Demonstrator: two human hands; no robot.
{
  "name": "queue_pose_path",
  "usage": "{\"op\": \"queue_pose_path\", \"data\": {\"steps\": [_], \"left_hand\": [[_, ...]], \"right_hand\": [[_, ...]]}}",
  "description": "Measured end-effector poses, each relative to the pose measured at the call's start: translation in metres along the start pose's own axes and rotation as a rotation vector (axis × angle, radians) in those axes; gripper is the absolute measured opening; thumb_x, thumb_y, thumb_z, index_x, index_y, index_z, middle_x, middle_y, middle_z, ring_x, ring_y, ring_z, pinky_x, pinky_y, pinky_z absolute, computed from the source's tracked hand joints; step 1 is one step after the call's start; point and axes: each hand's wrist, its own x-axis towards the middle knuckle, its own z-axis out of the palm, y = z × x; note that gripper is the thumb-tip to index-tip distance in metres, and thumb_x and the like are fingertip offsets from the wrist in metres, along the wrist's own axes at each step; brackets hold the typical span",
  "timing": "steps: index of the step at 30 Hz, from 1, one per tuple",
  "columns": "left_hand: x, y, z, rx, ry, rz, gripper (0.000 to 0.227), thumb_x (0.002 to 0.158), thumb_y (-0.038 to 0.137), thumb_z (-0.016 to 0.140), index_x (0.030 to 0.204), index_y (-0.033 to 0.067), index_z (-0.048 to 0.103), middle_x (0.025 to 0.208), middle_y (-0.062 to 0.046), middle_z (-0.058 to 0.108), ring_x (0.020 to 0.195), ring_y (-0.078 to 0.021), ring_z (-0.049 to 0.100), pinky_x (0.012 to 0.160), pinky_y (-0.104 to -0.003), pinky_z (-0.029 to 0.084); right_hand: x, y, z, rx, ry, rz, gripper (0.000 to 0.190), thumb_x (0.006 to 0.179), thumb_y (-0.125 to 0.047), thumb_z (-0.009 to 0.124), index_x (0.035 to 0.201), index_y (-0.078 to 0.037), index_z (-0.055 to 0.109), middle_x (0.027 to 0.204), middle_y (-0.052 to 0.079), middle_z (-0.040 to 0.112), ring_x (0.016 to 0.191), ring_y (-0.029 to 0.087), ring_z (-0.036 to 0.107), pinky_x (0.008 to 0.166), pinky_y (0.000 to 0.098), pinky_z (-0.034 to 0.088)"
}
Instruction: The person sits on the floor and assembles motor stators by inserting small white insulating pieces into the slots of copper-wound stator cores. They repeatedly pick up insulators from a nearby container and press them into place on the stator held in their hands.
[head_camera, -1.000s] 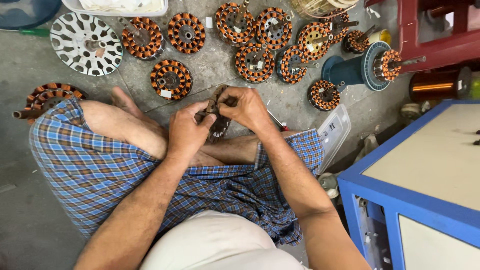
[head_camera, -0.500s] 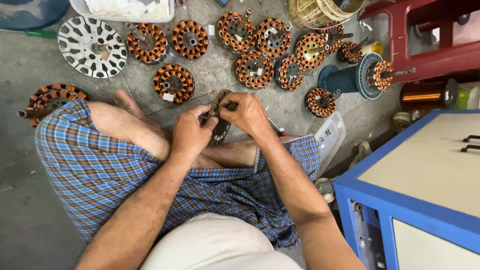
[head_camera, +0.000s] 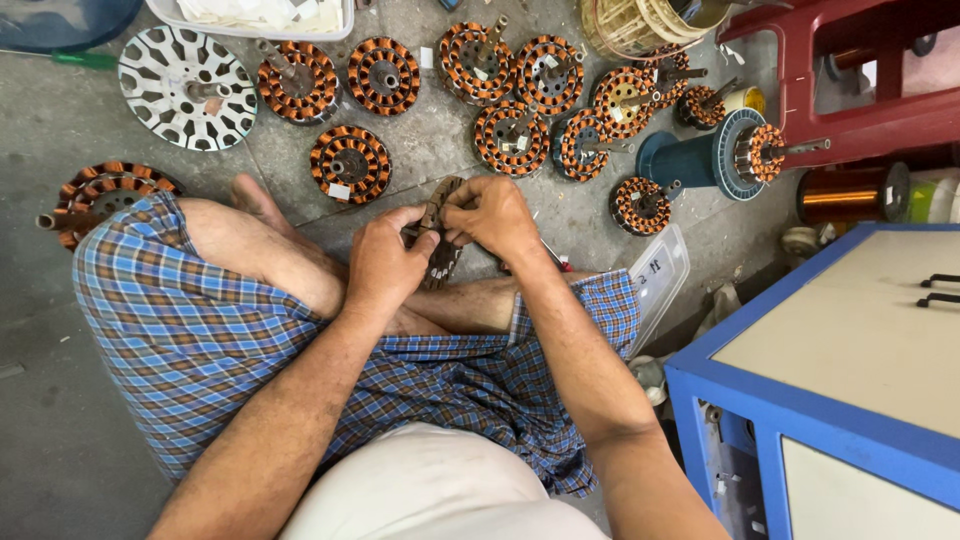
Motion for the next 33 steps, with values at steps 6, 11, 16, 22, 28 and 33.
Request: {"op": "queue_pose_path", "data": {"steps": [6, 11, 16, 22, 28, 33], "left_hand": [[0.005, -0.012, 0.007, -0.063, -0.012, 0.037, 0.04, 0.085, 0.018, 0.077, 0.122, 0.0061, 0.073, 0.109, -0.016, 0.075, 0.094, -0.026, 0.072, 0.082, -0.037, 0.056], [0.006, -0.011, 0.009, -0.096, -0.125, -0.133, 0.04, 0.087, 0.021, 0.074, 0.126, 0.0094, 0.069, 0.116, -0.013, 0.073, 0.099, -0.0242, 0.071, 0.085, -0.035, 0.055], [0.006, -0.011, 0.005, -0.085, -0.1, -0.034, 0.038, 0.087, 0.018, 0.076, 0.124, 0.0068, 0.072, 0.108, -0.014, 0.077, 0.093, -0.0223, 0.073, 0.082, -0.035, 0.057], [0.006, -0.024, 0.012, -0.224, -0.086, -0.038, 0.04, 0.086, 0.02, 0.077, 0.124, 0.0063, 0.071, 0.1, -0.012, 0.08, 0.084, -0.0159, 0.077, 0.075, -0.031, 0.06], [0.008, -0.026, 0.01, -0.185, -0.098, -0.02, 0.039, 0.087, 0.026, 0.076, 0.121, 0.0078, 0.07, 0.103, -0.012, 0.08, 0.087, -0.0192, 0.078, 0.078, -0.032, 0.061], [0.007, -0.024, 0.006, 0.115, -0.029, 0.135, 0.045, 0.091, 0.038, 0.074, 0.123, 0.0071, 0.069, 0.11, -0.019, 0.075, 0.101, -0.0356, 0.072, 0.09, -0.044, 0.055]], "right_hand": [[-0.019, 0.031, 0.002, 0.334, 0.047, -0.092, 0.021, 0.086, -0.002, 0.076, 0.105, 0.007, 0.069, 0.092, 0.015, 0.077, 0.077, 0.018, 0.078, 0.069, 0.0295, 0.068], [-0.013, 0.048, 0.011, 0.268, 0.088, -0.145, 0.015, 0.088, -0.001, 0.077, 0.099, 0.007, 0.075, 0.089, 0.015, 0.078, 0.074, 0.016, 0.076, 0.067, 0.0279, 0.066], [-0.012, 0.039, 0.01, 0.11, 0.113, -0.118, 0.011, 0.087, -0.002, 0.08, 0.095, 0.004, 0.077, 0.082, 0.011, 0.078, 0.065, 0.013, 0.073, 0.06, 0.0254, 0.061], [-0.006, 0.038, 0.012, 0.142, 0.095, -0.184, 0.012, 0.086, -0.003, 0.08, 0.094, 0.002, 0.074, 0.081, 0.008, 0.077, 0.066, 0.01, 0.073, 0.059, 0.0253, 0.062], [-0.015, 0.038, 0.013, -0.058, 0.158, -0.435, 0.015, 0.087, -0.003, 0.08, 0.101, -0.002, 0.078, 0.092, 0.006, 0.078, 0.081, 0.011, 0.076, 0.069, 0.0263, 0.064], [-0.016, 0.028, 0.004, -0.305, 0.124, -0.46, 0.019, 0.086, -0.01, 0.078, 0.104, -0.004, 0.077, 0.094, 0.008, 0.077, 0.076, 0.016, 0.076, 0.069, 0.03, 0.062]]}}
